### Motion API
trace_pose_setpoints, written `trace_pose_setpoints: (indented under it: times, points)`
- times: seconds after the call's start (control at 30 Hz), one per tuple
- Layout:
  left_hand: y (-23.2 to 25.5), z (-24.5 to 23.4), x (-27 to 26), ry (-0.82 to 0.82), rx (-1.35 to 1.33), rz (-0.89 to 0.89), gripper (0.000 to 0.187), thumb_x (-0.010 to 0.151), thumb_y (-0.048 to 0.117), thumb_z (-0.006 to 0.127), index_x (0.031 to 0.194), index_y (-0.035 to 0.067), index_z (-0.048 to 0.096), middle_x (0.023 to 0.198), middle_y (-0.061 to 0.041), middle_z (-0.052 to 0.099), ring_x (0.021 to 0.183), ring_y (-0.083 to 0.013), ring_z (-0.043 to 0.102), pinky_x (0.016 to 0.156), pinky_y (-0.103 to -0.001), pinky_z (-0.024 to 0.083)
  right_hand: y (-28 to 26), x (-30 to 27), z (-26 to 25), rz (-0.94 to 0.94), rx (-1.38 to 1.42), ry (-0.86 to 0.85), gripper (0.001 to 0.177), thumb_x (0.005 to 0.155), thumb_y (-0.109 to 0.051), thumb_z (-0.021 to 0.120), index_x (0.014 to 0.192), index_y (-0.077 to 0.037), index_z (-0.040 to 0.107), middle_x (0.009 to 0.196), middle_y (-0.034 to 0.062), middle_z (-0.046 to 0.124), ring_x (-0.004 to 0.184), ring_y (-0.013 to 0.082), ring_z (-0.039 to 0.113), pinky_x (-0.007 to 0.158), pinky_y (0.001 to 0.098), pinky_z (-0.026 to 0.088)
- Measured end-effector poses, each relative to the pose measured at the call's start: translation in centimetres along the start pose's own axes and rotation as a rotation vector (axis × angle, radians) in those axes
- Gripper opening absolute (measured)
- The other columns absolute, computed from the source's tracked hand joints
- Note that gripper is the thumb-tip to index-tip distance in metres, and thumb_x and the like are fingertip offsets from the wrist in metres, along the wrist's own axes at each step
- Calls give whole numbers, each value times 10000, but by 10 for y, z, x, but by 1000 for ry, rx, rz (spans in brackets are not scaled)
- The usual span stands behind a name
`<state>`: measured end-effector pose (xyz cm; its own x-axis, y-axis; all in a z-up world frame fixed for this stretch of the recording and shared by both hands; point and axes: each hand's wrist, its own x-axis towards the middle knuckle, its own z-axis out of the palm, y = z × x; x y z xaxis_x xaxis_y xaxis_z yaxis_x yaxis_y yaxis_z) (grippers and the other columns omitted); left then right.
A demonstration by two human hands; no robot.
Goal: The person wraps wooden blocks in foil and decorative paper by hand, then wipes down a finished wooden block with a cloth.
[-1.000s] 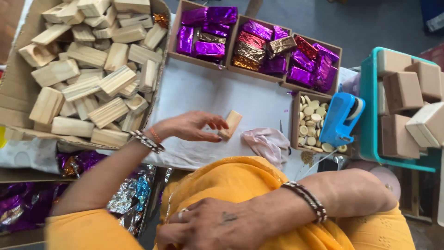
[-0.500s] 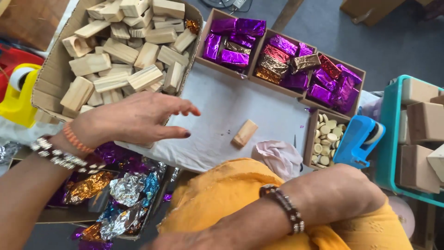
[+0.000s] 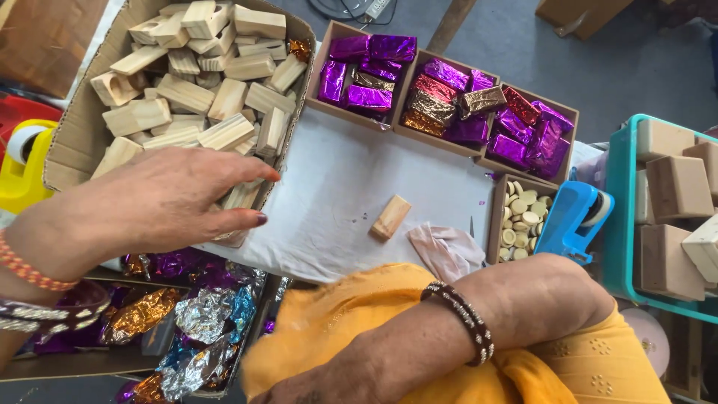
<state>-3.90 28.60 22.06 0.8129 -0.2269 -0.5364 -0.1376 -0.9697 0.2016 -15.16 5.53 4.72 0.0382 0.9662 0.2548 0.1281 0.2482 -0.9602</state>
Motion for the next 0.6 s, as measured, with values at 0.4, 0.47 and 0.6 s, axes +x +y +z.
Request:
trace_pose_setpoints:
  times: [0.4,0.47,0.6]
  points:
    - [23,1,28,-92,44,97,573,889,468,632,1401,234,524,1199,-52,704,1131,-252,673,997,-430,530,256,-92,-37,3,-103,-15,248,1196,-321,432,1337,-123,482,1292,44,576,1115,220,657,948,320,566]
    - [26,2,36,-83,76,112,571,889,471,641,1396,233,529,1199,-62,703,1159,-264,651,1005,-442,519,265,-94,-24,3,-118,-18,257,1196,-327,432,1341,-121,481,1303,46,573,1120,223,655,951,321,566]
    - [33,5,51,-103,81,175,610,882,492,632,1426,240,517,1231,-61,681,1168,-252,648,1040,-432,497,181,-35,33,6,-148,-26,276,1195,-340,433,1350,-117,480,1325,51,567,1130,229,651,958,322,565]
